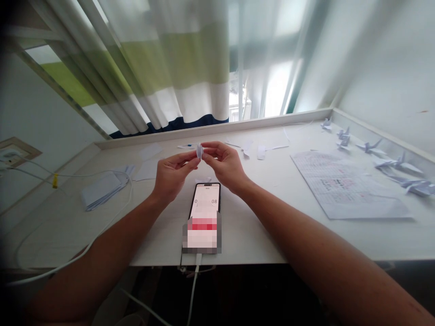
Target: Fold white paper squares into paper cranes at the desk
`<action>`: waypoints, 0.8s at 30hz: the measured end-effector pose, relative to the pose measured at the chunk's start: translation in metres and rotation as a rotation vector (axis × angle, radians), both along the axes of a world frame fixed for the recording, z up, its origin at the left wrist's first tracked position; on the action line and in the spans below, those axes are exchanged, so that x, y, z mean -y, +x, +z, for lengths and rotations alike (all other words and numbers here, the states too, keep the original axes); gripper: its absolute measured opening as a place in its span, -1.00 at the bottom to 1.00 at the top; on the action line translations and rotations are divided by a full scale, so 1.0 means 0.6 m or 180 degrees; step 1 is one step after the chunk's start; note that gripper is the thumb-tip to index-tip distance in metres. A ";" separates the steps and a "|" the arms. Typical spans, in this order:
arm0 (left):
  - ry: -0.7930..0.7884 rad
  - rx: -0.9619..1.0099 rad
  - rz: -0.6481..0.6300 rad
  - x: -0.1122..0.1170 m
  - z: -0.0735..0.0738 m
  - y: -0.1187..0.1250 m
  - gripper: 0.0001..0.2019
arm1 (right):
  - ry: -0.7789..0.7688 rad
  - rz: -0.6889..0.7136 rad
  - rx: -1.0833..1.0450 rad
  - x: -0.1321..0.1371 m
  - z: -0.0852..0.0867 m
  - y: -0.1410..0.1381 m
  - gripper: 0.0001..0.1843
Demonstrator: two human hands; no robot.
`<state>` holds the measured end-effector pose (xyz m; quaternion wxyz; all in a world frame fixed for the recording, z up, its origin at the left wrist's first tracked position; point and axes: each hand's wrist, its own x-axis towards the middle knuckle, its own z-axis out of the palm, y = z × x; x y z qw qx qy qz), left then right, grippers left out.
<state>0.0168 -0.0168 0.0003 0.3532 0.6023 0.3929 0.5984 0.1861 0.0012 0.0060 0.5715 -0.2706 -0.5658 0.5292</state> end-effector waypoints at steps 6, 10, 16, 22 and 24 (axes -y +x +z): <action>0.0377 -0.0449 0.0289 0.009 0.002 0.000 -0.73 | -0.0051 0.0083 0.0036 0.005 0.006 0.000 -0.53; 0.0784 -0.0787 0.0445 0.007 0.000 -0.003 -0.83 | -0.0063 0.0118 0.0018 0.005 0.004 -0.002 -0.58; 0.0767 -0.0876 0.0589 0.009 0.003 -0.005 -0.67 | 0.0021 0.0083 -0.0073 0.007 0.003 -0.005 -0.64; 0.0647 -0.0673 0.0454 0.005 0.000 -0.004 -0.70 | 0.0245 -0.0076 0.0117 0.011 0.005 -0.009 -0.65; 0.0560 -0.0449 0.0340 0.002 -0.003 -0.002 -0.73 | 0.0308 -0.0120 0.0177 0.012 0.005 -0.009 -0.66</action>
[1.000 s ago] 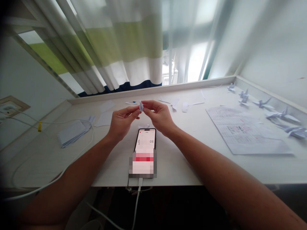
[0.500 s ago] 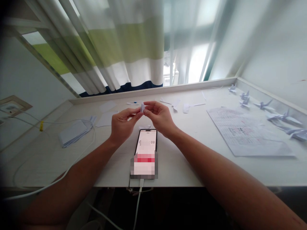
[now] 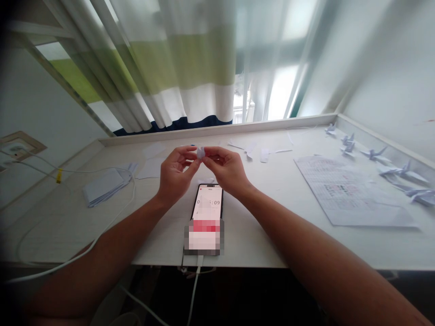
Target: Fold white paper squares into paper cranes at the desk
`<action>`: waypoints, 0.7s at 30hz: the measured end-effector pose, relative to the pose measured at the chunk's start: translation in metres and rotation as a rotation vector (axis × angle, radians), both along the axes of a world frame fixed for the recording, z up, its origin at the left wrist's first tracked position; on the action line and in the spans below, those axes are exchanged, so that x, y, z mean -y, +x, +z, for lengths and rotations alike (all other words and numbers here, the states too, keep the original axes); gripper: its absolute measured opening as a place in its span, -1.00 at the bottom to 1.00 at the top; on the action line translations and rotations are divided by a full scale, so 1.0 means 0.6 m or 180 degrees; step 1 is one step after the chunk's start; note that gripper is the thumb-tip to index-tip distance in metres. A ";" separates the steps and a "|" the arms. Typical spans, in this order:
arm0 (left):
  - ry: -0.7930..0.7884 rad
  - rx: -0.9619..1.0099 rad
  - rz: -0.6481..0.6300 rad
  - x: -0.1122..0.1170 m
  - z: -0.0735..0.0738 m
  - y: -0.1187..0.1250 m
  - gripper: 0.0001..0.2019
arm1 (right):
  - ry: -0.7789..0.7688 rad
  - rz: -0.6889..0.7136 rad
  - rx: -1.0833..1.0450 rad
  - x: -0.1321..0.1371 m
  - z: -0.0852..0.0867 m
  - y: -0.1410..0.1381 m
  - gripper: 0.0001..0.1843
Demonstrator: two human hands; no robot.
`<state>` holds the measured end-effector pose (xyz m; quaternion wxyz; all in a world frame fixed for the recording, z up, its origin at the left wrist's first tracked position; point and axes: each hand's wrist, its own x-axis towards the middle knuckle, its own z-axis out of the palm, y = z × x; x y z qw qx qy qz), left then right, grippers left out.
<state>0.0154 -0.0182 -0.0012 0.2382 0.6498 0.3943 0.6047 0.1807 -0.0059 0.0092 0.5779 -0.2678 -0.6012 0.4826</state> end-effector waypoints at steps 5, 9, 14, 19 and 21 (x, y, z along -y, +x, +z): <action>-0.0059 0.0049 -0.0066 0.001 0.000 0.001 -0.83 | 0.0217 -0.0201 0.0260 0.000 0.000 0.003 -0.73; 0.0057 -0.0142 0.0048 0.006 0.003 0.003 -0.85 | 0.0545 -0.0458 0.0625 -0.002 -0.003 0.006 -0.82; 0.0117 -0.0227 0.0096 0.006 0.003 0.002 -0.82 | 0.0653 -0.0455 0.0781 -0.002 -0.007 0.008 -0.81; -0.0037 -0.0159 0.0207 0.004 0.004 0.000 -0.82 | 0.0611 -0.0470 0.0816 -0.001 -0.003 0.008 -0.78; -0.0140 -0.0043 0.0158 0.002 0.004 0.000 -0.81 | 0.0411 -0.0337 0.0766 -0.003 -0.001 0.008 -0.70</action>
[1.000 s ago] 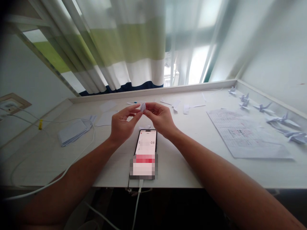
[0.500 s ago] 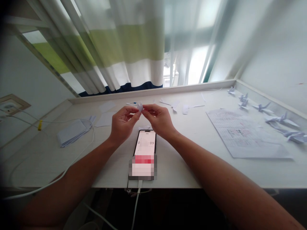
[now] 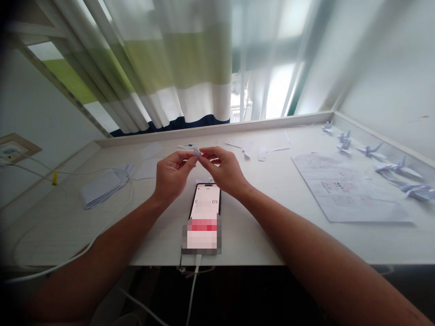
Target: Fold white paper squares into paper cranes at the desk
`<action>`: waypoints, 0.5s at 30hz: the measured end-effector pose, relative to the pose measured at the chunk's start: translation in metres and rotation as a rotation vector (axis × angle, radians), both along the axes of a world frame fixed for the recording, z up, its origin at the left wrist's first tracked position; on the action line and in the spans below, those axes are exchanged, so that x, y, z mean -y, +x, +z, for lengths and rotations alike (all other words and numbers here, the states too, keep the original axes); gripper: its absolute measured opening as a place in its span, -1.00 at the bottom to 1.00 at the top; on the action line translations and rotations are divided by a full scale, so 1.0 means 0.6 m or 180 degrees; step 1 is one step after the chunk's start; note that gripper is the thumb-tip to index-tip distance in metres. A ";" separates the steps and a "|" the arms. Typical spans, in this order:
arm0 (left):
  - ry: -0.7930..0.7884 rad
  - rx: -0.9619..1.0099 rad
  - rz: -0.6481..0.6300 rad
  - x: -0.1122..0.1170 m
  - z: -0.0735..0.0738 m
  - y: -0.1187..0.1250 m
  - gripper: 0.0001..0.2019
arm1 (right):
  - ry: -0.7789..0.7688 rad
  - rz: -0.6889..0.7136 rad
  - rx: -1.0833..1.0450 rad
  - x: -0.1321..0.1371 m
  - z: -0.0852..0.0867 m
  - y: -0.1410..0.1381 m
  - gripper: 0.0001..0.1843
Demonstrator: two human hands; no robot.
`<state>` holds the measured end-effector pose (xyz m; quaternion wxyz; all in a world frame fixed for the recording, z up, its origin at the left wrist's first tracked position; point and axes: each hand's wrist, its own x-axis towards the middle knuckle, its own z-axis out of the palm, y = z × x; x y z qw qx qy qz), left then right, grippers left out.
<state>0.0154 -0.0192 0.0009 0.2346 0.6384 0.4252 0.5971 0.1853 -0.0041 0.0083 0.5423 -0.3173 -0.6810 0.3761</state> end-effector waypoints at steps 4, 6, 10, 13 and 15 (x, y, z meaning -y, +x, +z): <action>0.0067 -0.0137 -0.0110 -0.005 -0.002 -0.002 -0.82 | -0.0415 0.0517 -0.0310 -0.005 0.001 0.003 -0.69; 0.0124 -0.0297 -0.0100 -0.007 -0.003 -0.004 -0.83 | -0.0625 0.0679 -0.0577 -0.010 0.001 0.006 -0.73; 0.0223 -0.0589 -0.0115 -0.011 -0.004 -0.008 -0.84 | -0.1286 0.1090 -0.0752 -0.019 -0.004 0.015 -0.70; 0.0291 -0.0775 -0.0206 -0.013 -0.005 -0.011 -0.85 | -0.1649 0.1340 -0.0681 -0.025 -0.009 0.020 -0.63; 0.0307 -0.0877 -0.0231 -0.014 -0.006 -0.012 -0.85 | -0.1709 0.1368 -0.0663 -0.027 -0.011 0.022 -0.60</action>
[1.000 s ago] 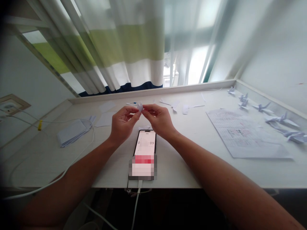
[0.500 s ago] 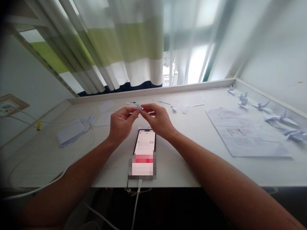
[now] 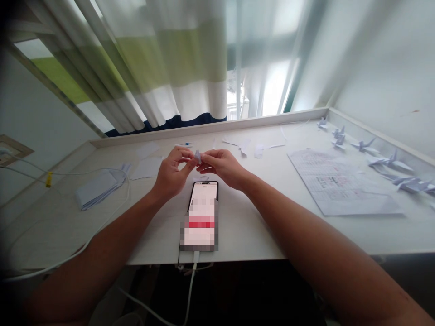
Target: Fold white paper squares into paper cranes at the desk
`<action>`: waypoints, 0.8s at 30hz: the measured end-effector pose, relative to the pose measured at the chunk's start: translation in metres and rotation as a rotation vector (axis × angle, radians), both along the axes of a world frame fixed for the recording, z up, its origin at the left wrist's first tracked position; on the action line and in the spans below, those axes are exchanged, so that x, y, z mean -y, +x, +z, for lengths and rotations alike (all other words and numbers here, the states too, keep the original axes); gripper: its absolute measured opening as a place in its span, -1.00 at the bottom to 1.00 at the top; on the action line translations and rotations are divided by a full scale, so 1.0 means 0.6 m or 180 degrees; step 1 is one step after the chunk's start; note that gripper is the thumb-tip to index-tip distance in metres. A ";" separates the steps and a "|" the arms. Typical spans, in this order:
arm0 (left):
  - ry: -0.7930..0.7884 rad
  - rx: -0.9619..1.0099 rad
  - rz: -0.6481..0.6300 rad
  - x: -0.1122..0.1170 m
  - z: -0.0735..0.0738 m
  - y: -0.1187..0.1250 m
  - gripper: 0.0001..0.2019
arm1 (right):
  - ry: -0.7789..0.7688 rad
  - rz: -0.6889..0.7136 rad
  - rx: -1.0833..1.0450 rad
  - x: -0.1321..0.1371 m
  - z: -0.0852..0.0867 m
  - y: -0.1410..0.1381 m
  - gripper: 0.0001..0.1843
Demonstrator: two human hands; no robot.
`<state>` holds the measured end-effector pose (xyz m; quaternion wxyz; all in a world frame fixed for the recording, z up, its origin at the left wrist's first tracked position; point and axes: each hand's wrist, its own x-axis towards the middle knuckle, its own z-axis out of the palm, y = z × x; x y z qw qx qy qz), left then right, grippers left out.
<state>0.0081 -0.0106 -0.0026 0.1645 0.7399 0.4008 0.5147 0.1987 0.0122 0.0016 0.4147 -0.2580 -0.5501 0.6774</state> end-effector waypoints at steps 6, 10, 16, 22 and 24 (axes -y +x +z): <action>-0.0279 0.0099 0.0111 0.006 0.002 0.005 -0.81 | 0.0470 -0.0461 0.0100 0.004 -0.005 -0.012 -0.58; -0.0503 0.0337 0.0202 0.011 0.007 0.010 -0.80 | 0.0679 -0.0612 -0.0046 0.010 -0.008 -0.024 -0.61; -0.0705 0.0805 0.0122 0.008 0.004 0.010 -0.78 | 0.0732 -0.0492 -0.0105 0.017 -0.002 -0.024 -0.73; -0.0418 0.1291 0.0057 0.000 0.001 0.008 -0.72 | 0.0679 -0.0478 -0.0144 0.021 0.001 -0.027 -0.84; -0.0335 0.1196 0.0223 -0.001 0.001 0.007 -0.71 | 0.0693 -0.0560 -0.0094 0.021 -0.001 -0.029 -0.83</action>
